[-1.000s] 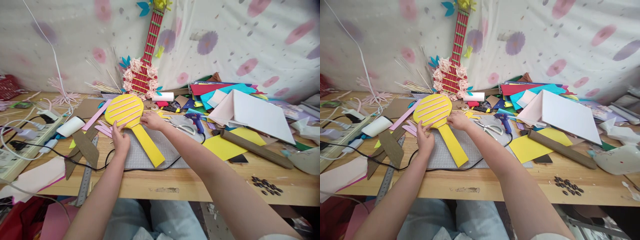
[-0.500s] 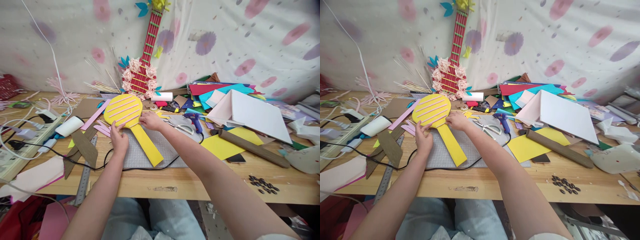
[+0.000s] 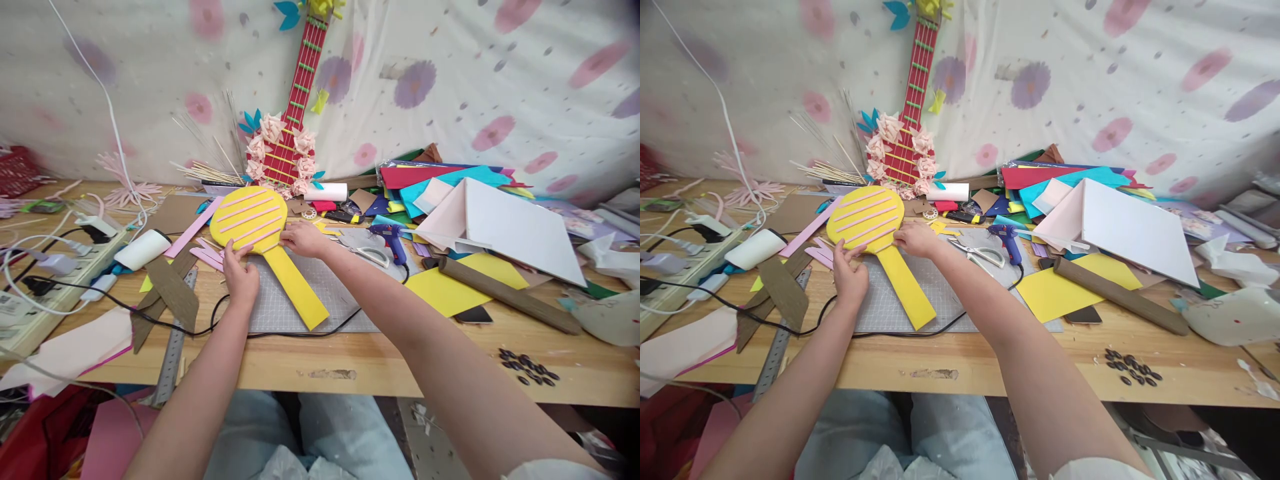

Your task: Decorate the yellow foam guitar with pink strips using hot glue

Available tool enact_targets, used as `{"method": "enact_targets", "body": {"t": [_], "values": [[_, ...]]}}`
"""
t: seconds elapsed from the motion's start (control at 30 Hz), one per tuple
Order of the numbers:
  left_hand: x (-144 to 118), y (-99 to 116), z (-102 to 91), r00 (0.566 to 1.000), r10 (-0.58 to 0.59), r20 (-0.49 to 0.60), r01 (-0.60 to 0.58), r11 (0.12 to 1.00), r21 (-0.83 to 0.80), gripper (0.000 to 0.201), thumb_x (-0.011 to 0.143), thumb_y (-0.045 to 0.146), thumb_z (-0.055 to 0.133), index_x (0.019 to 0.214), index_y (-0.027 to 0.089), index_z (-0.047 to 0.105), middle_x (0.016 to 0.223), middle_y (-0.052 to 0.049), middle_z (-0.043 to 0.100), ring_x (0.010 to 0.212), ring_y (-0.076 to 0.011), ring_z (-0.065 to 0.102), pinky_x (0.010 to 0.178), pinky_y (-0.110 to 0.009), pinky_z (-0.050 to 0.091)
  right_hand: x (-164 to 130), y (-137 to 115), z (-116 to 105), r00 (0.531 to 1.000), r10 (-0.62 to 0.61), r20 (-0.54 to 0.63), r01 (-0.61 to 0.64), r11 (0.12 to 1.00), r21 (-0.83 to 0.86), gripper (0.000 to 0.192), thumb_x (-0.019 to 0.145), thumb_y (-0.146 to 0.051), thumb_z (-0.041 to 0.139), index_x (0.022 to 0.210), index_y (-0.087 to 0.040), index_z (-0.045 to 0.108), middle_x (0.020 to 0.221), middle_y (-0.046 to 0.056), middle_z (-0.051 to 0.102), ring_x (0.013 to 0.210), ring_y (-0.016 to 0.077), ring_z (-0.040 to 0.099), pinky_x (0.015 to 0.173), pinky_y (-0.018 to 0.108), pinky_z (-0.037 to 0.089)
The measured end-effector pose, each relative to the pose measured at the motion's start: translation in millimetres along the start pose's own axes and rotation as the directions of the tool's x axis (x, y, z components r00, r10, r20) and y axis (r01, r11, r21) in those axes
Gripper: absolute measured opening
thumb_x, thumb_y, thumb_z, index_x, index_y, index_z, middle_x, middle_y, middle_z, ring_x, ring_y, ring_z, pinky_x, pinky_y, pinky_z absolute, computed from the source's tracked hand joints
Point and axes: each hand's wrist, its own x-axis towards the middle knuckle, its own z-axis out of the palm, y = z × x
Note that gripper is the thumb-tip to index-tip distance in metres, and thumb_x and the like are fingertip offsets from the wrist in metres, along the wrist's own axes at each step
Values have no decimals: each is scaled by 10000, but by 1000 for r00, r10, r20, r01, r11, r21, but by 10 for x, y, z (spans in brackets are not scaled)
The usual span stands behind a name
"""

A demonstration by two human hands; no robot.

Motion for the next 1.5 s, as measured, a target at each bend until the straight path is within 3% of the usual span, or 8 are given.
{"method": "enact_targets", "body": {"t": [0.2, 0.37, 0.57, 0.9, 1.07, 1.23, 1.37, 1.5], "values": [[54, 74, -27, 996, 35, -79, -32, 999, 37, 631, 651, 19, 434, 1260, 172, 376, 1049, -83, 618, 1080, -185, 516, 929, -341, 393, -48, -94, -85, 959, 275, -65, -220, 873, 436, 236, 859, -337, 419, 797, -180, 584, 822, 29, 601, 789, 154, 501, 691, 267, 319], [245, 350, 153, 996, -12, 86, 28, 982, -186, 357, 760, 190, 480, 1111, 153, 532, 1052, -98, 618, 1003, -179, 566, 899, -327, 430, -145, -241, -125, 911, 409, 46, -129, 178, 976, 261, 822, -390, 454, 661, -184, 449, 571, -49, 381, 521, 79, 336, 515, 212, 254], [169, 759, 430, 926, -21, 377, 219, 843, -491, 289, 830, 332, 426, 965, 172, 625, 862, -47, 658, 871, -160, 599, 781, -285, 480, -300, -418, -111, 906, 369, 207, -81, -329, 941, 206, 791, -369, 519, 723, -202, 420, 500, -82, 308, 436, 73, 260, 448, 194, 207], [46, 1013, 433, 822, -167, 545, 521, 606, -600, 282, 727, 390, 560, 866, 154, 629, 490, 63, 369, 410, -62, 359, 386, -184, 295, -473, -400, -118, 899, 305, 316, -79, -597, 799, 265, 877, -272, 424, 638, -167, 468, 506, -45, 462, 438, 57, 370, 475, 186, 307], [65, 1036, 495, 854, -182, 488, 479, 640, -601, 255, 728, 368, 572, 844, 149, 629, 659, -1, 569, 549, -82, 504, 478, -179, 387, -490, -334, -184, 866, 375, 332, -148, -440, 885, 217, 841, -369, 484, 736, -187, 539, 613, -30, 561, 552, 71, 489, 586, 196, 392], [256, 1049, 387, 870, -212, 445, 473, 613, -633, 154, 802, 276, 508, 740, 143, 552, 691, -4, 584, 606, -67, 551, 592, -178, 461, -843, 67, -364, 744, 649, 158, -508, 397, 764, 265, 795, -414, 527, 889, -171, 573, 931, 58, 633, 850, 149, 566, 761, 265, 413], [468, 1077, 153, 714, -258, 651, 646, 602, -470, 159, 841, 179, 418, 713, 132, 500, 501, 68, 376, 339, -10, 278, 320, -102, 224, -1271, 328, -360, 656, 735, 171, -751, 659, 43, 315, 766, -349, 562, 974, -114, 583, 1050, 161, 601, 1028, 262, 516, 850, 344, 377], [549, 1083, 25, 441, -253, 861, 758, 619, -207, 185, 844, 146, 387, 684, 127, 477, 478, 79, 285, 313, -6, 192, 284, -100, 100, -1426, 335, -283, 667, 728, 159, -704, 686, -183, 492, 803, -416, 480, 1108, -33, 525, 1158, 231, 532, 1123, 306, 453, 921, 377, 337]]}}
